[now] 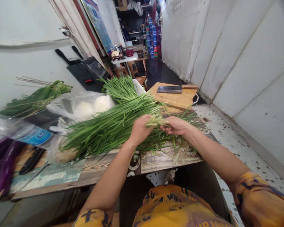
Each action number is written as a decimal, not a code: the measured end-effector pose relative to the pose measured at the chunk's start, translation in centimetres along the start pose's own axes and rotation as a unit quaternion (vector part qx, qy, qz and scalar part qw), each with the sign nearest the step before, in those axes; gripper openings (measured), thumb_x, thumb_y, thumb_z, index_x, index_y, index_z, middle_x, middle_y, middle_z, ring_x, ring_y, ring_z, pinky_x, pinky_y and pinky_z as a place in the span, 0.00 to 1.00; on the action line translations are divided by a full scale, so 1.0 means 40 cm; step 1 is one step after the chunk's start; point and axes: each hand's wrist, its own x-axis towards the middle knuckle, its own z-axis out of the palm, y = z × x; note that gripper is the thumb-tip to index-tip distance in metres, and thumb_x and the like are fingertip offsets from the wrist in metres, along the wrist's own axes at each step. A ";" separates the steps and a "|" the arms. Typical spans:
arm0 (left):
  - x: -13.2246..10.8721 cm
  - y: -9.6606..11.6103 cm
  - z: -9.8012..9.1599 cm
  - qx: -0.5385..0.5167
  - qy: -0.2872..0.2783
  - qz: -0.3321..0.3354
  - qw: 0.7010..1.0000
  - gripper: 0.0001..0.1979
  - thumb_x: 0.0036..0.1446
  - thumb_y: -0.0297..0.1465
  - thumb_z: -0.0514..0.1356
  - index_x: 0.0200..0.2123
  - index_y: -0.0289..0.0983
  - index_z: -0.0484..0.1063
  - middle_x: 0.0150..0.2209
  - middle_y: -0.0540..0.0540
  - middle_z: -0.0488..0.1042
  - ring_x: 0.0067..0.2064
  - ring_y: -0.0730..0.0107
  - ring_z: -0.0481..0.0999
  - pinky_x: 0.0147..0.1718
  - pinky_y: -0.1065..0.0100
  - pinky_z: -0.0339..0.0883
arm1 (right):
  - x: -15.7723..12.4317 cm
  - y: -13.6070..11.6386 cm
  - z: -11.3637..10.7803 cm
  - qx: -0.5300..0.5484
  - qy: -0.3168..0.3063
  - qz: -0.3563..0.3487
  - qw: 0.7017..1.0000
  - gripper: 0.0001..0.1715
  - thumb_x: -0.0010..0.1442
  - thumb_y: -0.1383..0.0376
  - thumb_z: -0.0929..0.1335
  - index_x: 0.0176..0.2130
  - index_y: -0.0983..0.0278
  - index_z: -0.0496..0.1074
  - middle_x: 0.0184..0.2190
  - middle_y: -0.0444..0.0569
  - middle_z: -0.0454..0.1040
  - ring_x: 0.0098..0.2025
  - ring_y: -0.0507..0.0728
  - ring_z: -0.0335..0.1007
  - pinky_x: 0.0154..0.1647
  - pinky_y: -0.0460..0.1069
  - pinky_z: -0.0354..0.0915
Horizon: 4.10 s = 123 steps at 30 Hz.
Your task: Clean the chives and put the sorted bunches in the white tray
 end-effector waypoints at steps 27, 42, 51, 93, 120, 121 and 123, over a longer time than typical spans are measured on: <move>0.009 -0.006 -0.032 -0.048 0.195 -0.146 0.969 0.17 0.52 0.39 0.64 0.39 0.33 0.79 0.39 0.42 0.81 0.43 0.62 0.80 0.49 0.63 0.70 | 0.045 0.003 -0.121 -0.648 0.281 -0.343 0.620 0.15 0.63 0.64 0.63 0.35 0.64 0.79 0.35 0.55 0.74 0.39 0.59 0.67 0.42 0.52 0.60; 0.023 -0.005 -0.069 -0.185 0.223 -0.167 0.943 0.20 0.49 0.44 0.65 0.36 0.32 0.77 0.42 0.40 0.80 0.39 0.64 0.79 0.40 0.64 0.73 | 0.051 -0.002 -0.068 -0.511 0.115 -0.430 0.735 0.06 0.58 0.67 0.68 0.31 0.65 0.77 0.34 0.51 0.76 0.39 0.56 0.69 0.45 0.51 0.62; 0.016 0.007 -0.057 -0.095 0.174 -0.153 0.968 0.14 0.53 0.39 0.63 0.34 0.34 0.76 0.22 0.52 0.71 0.23 0.75 0.69 0.27 0.72 0.64 | 0.047 0.007 -0.062 -0.540 0.125 -0.371 0.745 0.07 0.58 0.68 0.69 0.34 0.67 0.79 0.32 0.51 0.77 0.38 0.56 0.70 0.42 0.50 0.62; 0.012 0.022 0.005 -0.170 0.021 -0.271 0.947 0.17 0.40 0.37 0.69 0.30 0.31 0.76 0.25 0.48 0.74 0.25 0.74 0.66 0.24 0.72 0.59 | -0.008 0.001 0.040 -0.129 0.120 -0.282 0.943 0.23 0.47 0.49 0.73 0.23 0.66 0.70 0.15 0.42 0.69 0.15 0.48 0.61 0.15 0.43 0.58; 0.017 0.029 0.000 -0.138 0.016 -0.283 0.949 0.12 0.38 0.33 0.67 0.28 0.31 0.78 0.24 0.49 0.75 0.25 0.72 0.69 0.28 0.70 0.61 | 0.015 0.010 -0.034 -0.583 0.103 -0.445 0.672 0.17 0.63 0.59 0.64 0.29 0.65 0.75 0.29 0.54 0.75 0.37 0.59 0.68 0.43 0.54 0.62; 0.017 0.032 -0.002 -0.143 0.011 -0.279 0.949 0.12 0.38 0.33 0.67 0.28 0.31 0.78 0.25 0.49 0.75 0.26 0.71 0.69 0.29 0.69 0.62 | 0.016 0.010 -0.033 -0.544 0.088 -0.426 0.718 0.20 0.63 0.57 0.64 0.26 0.65 0.75 0.26 0.52 0.75 0.35 0.57 0.68 0.41 0.52 0.63; 0.018 0.038 -0.005 -0.155 0.000 -0.272 0.950 0.12 0.39 0.33 0.67 0.28 0.31 0.78 0.26 0.49 0.76 0.27 0.71 0.70 0.31 0.69 0.63 | 0.016 0.011 -0.029 -0.431 0.062 -0.375 0.818 0.23 0.60 0.51 0.66 0.25 0.65 0.76 0.24 0.49 0.75 0.30 0.55 0.68 0.35 0.49 0.63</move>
